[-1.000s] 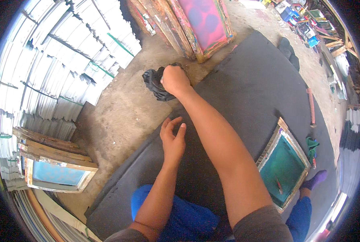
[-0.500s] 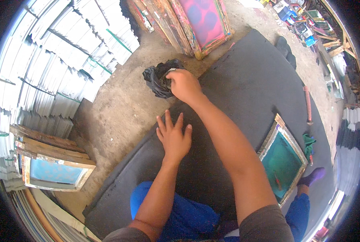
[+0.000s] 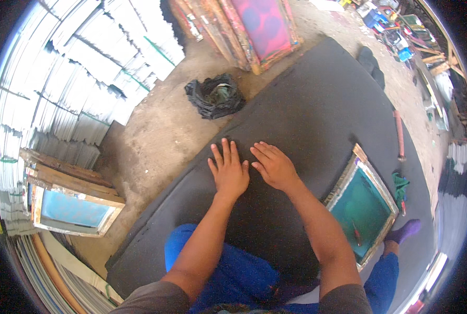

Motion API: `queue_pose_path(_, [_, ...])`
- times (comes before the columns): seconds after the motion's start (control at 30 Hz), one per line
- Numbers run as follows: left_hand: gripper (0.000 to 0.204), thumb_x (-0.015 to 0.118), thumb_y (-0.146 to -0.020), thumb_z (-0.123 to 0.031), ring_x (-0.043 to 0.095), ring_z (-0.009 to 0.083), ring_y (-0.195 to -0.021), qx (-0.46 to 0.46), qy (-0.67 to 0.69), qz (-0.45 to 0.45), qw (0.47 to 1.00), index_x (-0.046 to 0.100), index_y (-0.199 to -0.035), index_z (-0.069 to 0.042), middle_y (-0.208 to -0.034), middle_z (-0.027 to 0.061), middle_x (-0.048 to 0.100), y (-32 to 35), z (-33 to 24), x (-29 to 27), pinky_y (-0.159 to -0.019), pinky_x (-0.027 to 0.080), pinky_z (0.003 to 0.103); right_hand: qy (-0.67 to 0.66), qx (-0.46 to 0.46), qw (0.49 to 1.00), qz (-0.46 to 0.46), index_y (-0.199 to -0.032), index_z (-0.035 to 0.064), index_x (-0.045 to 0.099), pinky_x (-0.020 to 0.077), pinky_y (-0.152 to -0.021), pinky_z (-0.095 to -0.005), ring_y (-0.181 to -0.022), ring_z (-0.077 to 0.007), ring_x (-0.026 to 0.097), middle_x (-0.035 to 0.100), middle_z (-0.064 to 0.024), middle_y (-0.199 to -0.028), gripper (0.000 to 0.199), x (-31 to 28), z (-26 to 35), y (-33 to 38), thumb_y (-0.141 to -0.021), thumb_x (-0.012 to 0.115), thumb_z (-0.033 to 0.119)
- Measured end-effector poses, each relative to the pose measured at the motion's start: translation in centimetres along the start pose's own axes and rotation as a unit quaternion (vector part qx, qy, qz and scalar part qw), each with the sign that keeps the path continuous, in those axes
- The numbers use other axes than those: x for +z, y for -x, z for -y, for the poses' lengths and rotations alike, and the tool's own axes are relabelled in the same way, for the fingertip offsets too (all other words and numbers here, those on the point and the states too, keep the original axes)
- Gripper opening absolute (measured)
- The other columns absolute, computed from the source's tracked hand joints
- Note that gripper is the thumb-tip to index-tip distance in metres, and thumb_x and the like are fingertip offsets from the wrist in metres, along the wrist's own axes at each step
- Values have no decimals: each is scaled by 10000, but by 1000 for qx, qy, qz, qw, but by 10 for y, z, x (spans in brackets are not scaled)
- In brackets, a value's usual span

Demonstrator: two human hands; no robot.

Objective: The person sits on the floor and uses a small red-handled tool to scrape and clean the wooden frame of a green screen. They also gather debris from the floor and discard it into a black bag.

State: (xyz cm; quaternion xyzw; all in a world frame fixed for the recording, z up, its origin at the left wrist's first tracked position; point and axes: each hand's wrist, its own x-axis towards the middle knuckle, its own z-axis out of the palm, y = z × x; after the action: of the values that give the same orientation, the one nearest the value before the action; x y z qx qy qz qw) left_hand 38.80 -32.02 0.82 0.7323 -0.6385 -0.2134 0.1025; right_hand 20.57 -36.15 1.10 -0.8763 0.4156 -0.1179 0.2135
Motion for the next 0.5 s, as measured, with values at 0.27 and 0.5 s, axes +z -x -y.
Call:
queue_pose_path(0.27, [722,614,-1024,-354,108,431,-1628,73,-32,-11,997,356,-1657,-121,-1763,116,221,9,-15,13,-1252,144,693,109,63,991,-33,-1587,74,461,296,-1259,-526,-1570,-341,332,389,-123,-1688,652,-6,-3,-12,-1075,504,474])
queue_pose_path(0.5, [565,610,-1025,-276,139,436,-1621,105,45,21,993,516,-1563,-129,-1744,134,266,11,-5,-6,-1236,179,715,93,192,976,-45,-1645,72,353,218,-1285,-545,-1608,-352,241,309,-133,-1729,743,10,17,36,-1049,555,468])
